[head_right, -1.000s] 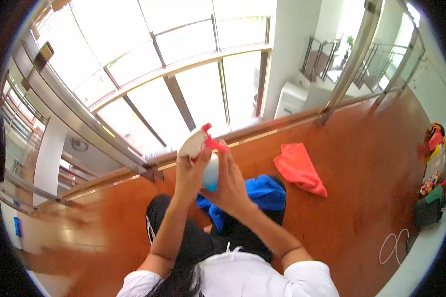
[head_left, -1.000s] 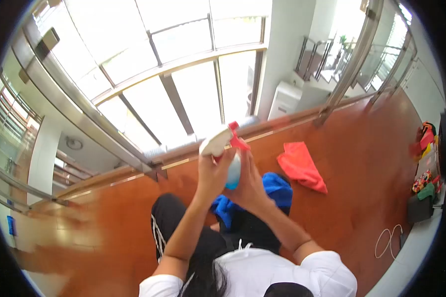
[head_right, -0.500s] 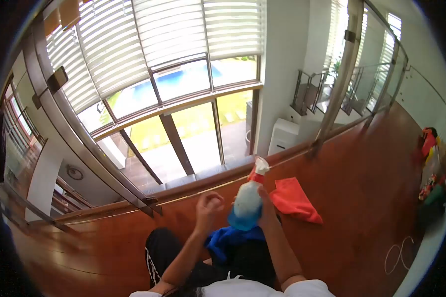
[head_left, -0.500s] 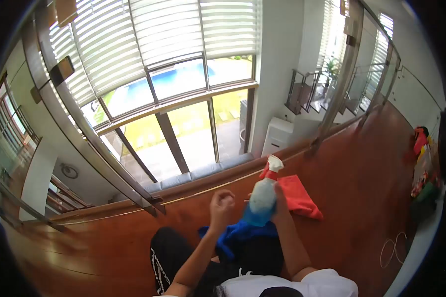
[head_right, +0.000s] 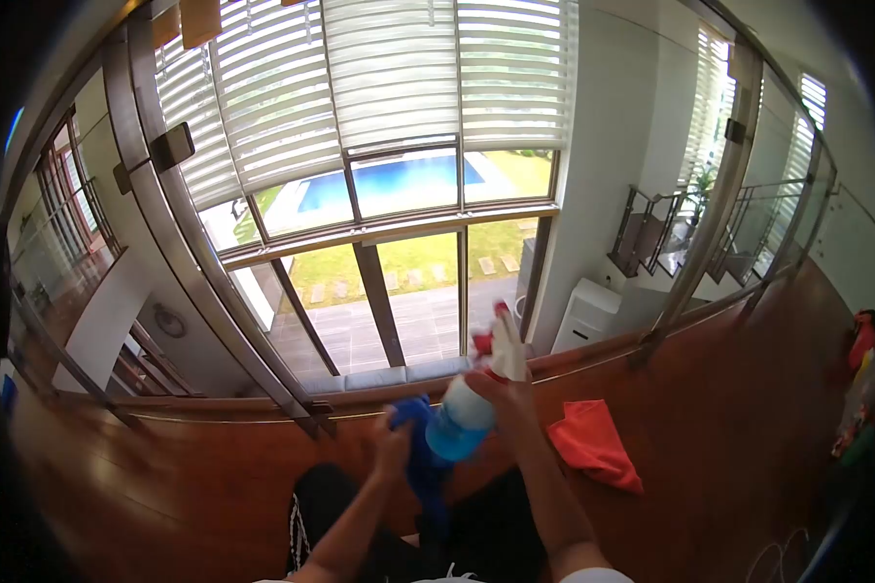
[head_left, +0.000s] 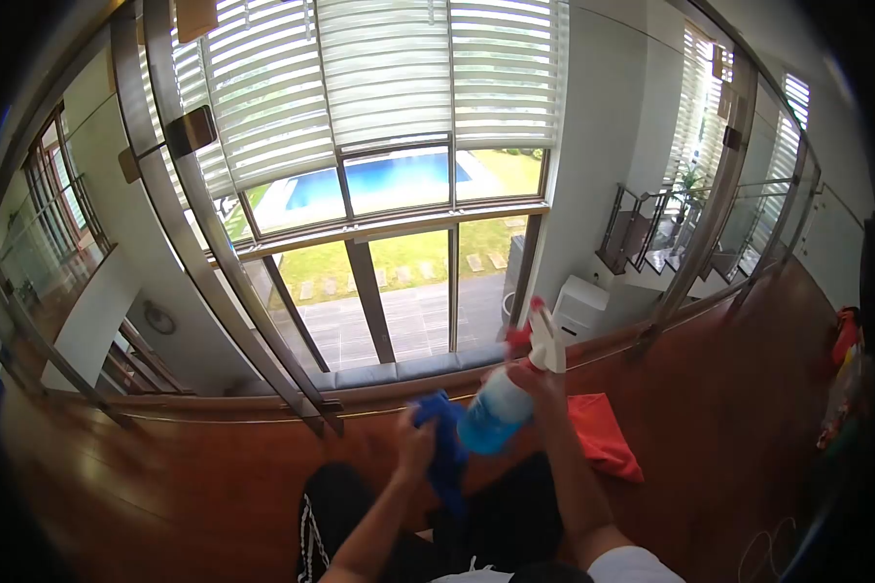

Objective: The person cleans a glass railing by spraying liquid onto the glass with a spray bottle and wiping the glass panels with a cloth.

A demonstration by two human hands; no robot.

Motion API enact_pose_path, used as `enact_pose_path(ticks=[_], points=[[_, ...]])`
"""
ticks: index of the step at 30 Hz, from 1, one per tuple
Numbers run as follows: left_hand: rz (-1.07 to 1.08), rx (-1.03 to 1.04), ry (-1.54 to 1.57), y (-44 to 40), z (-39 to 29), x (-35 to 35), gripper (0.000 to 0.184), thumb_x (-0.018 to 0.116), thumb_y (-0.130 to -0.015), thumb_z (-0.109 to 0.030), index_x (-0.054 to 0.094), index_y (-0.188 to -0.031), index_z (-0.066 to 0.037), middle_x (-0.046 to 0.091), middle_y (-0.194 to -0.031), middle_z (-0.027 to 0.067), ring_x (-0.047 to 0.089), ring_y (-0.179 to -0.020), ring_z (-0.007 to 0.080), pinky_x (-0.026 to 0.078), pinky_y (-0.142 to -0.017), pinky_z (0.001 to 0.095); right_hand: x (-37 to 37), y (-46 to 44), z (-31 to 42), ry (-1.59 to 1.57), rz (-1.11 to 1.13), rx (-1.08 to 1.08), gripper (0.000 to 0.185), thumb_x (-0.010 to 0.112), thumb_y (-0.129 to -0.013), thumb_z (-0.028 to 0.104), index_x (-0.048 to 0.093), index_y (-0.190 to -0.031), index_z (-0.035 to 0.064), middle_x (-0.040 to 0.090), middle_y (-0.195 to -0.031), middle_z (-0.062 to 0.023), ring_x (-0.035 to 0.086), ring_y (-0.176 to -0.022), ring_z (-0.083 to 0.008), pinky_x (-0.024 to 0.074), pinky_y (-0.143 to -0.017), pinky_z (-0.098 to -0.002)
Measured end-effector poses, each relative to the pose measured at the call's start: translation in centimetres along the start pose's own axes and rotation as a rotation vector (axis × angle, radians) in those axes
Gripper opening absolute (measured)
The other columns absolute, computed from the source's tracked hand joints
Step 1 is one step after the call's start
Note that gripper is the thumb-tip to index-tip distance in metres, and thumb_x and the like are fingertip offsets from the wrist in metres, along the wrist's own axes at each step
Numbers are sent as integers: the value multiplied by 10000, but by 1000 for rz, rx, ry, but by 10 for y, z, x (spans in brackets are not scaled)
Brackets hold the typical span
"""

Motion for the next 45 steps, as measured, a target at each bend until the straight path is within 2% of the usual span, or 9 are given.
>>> enact_pose_path(ticks=[3, 5, 9, 17, 23, 26, 31, 39, 45], points=[[-190, 272, -222, -45, -59, -57, 119, 594, -785, -36, 552, -897, -34, 518, -855, 30, 491, -777, 117, 440, -712, 279, 50, -25, 59, 397, 185, -609, 601, 665, -668, 67, 469, -1232, -3, 532, -1076, -126, 595, -775, -169, 485, -663, -284], [-372, 338, 165, -42, -159, -65, 115, 555, -803, -24, 534, -916, -38, 508, -840, 3, 468, -772, 90, 423, -700, 242, 75, -35, 81, 559, 301, -861, 622, 668, -664, 54, 459, -1247, -7, 526, -1093, -141, 601, -771, -191, 490, -634, -296], [-572, 678, 558, -56, -231, -92, 366, 566, -881, -156, 469, -1197, -1, 562, -1095, 112, 578, -935, 197, 497, -803, 319, 111, -59, 84, 605, 358, -642, 587, 703, -667, 67, 484, -1208, 7, 562, -1039, -123, 605, -716, -184, 496, -617, -301], [-812, 1014, -196, -91, -282, -97, 689, 665, -771, -89, 309, -1356, -12, 444, -1262, 176, 454, -1163, 271, 330, -1010, 379, 170, -49, 92, 587, 406, -641, 450, 730, -678, 105, 516, -1067, 31, 597, -855, -75, 599, -708, -122, 503, -649, -276], [-670, 954, -316, -119, -277, -97, 507, 693, -782, -102, 480, -1224, 26, 576, -1111, 164, 565, -1006, 258, 428, -910, 369, 174, -41, 82, 458, 460, -759, 519, 718, -669, 90, 505, -1135, 14, 601, -812, -75, 613, -664, -127, 496, -615, -267], [-652, 1006, -451, -124, -284, -89, 485, 730, -721, -121, 543, -1143, 30, 600, -1044, 184, 590, -960, 315, 452, -872, 391, 171, -39, 69, 619, 540, -590, 523, 720, -655, 127, 491, -1110, 4, 596, -976, -155, 651, -717, -266, 527, -600, -323], [-858, 1210, -901, -132, -288, -87, 446, 758, -671, -210, 602, -1040, -15, 590, -1023, 194, 588, -873, 365, 499, -736, 443, 120, -50, 4, 802, 512, -499, 376, 691, -677, 92, 485, -985, 25, 587, -804, -112, 603, -596, -191, 482, -548, -305], [-758, 1201, -967, -125, -230, -74, 472, 764, -641, -361, 620, -983, -70, 378, -1138, 280, 348, -1091, 437, 275, -897, 600, 40, -72, 6, 788, 202, -596, 521, 700, -657, 103, 486, -1130, 57, 587, -773, -105, 609, -617, -201, 505, -553, -325], [-529, 1181, -978, -133, -171, -23, 438, 618, -721, -486, 616, -1008, -155, 311, -1276, 311, 235, -1219, 527, 100, -958, 734, 3, -108, 148, 766, -137, -858, 339, 665, -679, 98, 554, -990, 21, 602, -808, -95, 580, -631, -153, 472, -583, -298]])
Point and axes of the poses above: each hand's wrist, its own y-axis away from the middle knuckle, its own x-axis out of the palm, z = x × y, the point moved 5 cm from there along -y, towards the middle knuckle
